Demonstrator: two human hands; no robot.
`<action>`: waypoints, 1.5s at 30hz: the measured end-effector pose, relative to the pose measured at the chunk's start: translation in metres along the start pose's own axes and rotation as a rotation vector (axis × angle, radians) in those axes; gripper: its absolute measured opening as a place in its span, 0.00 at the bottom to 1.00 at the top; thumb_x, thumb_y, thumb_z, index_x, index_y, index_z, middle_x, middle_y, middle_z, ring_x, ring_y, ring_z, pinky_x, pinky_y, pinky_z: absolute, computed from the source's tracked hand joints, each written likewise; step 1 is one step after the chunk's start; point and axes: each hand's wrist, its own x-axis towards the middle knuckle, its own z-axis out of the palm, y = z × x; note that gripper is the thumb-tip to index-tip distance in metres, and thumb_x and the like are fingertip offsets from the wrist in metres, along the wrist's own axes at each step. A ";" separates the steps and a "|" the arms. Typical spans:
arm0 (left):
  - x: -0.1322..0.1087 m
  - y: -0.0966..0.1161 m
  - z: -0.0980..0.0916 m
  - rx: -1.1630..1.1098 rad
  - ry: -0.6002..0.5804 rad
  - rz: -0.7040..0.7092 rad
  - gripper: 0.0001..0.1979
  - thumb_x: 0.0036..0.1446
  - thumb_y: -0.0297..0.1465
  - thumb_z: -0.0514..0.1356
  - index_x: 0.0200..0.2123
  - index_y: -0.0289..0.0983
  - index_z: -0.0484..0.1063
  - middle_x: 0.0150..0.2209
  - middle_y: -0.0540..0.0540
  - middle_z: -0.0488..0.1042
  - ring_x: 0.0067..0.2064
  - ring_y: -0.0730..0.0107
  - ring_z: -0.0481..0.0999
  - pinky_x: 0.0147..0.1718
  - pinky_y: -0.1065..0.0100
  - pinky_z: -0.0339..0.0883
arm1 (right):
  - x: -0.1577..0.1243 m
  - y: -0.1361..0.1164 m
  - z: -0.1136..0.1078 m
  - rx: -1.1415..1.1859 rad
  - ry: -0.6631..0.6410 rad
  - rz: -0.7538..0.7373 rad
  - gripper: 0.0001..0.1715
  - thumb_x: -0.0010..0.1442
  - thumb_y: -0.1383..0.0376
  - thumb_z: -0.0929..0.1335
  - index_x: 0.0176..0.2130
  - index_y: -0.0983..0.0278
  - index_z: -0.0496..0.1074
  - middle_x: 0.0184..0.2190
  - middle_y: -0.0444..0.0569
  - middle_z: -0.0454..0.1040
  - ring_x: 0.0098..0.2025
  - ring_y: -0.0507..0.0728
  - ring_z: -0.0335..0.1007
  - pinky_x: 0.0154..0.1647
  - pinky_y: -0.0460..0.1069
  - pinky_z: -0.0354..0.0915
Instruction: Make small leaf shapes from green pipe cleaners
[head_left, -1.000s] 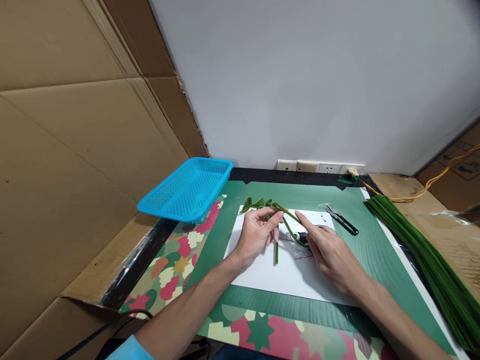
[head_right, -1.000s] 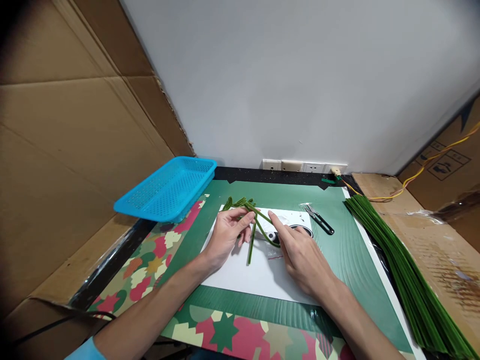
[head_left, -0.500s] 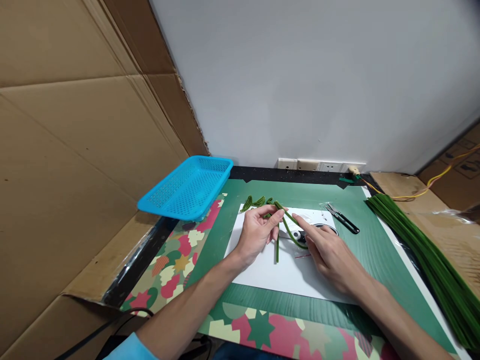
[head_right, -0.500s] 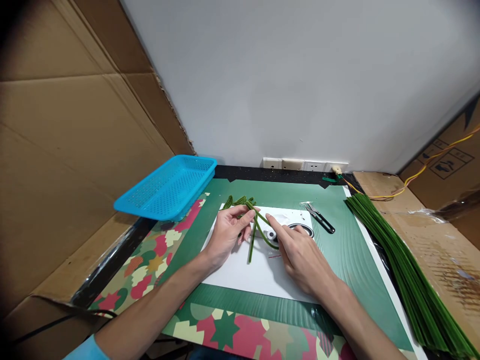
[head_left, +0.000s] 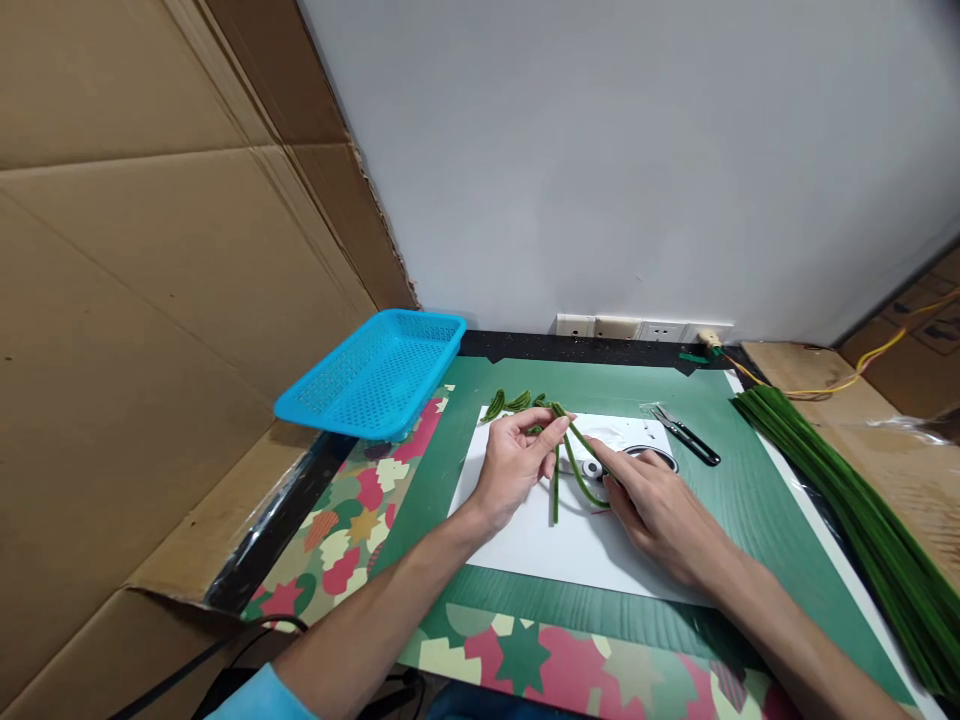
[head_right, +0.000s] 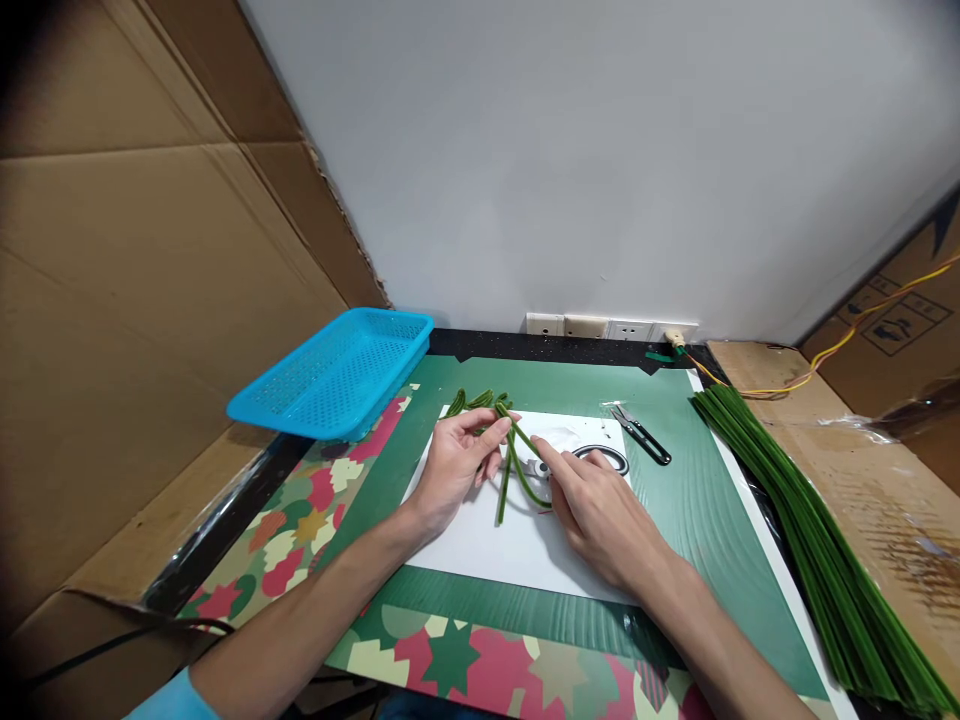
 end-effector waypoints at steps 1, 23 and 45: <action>0.000 0.000 0.000 0.004 0.000 0.001 0.22 0.52 0.47 0.73 0.38 0.32 0.83 0.18 0.55 0.67 0.17 0.81 0.63 0.14 0.77 0.51 | 0.000 0.000 0.000 0.000 0.000 -0.007 0.32 0.73 0.72 0.58 0.73 0.63 0.54 0.44 0.54 0.81 0.34 0.60 0.66 0.38 0.54 0.66; -0.003 -0.004 -0.004 0.108 -0.034 0.187 0.14 0.65 0.41 0.67 0.35 0.35 0.83 0.32 0.49 0.70 0.32 0.75 0.68 0.31 0.73 0.63 | 0.001 -0.003 -0.009 0.034 0.106 -0.075 0.19 0.76 0.64 0.61 0.62 0.64 0.69 0.37 0.51 0.77 0.36 0.60 0.69 0.41 0.55 0.65; -0.025 0.000 0.006 0.376 -0.410 0.203 0.22 0.73 0.44 0.55 0.34 0.35 0.78 0.24 0.49 0.72 0.28 0.71 0.71 0.33 0.69 0.65 | 0.003 -0.020 -0.017 0.872 0.453 0.285 0.06 0.66 0.62 0.74 0.40 0.62 0.83 0.29 0.46 0.76 0.19 0.48 0.63 0.16 0.45 0.60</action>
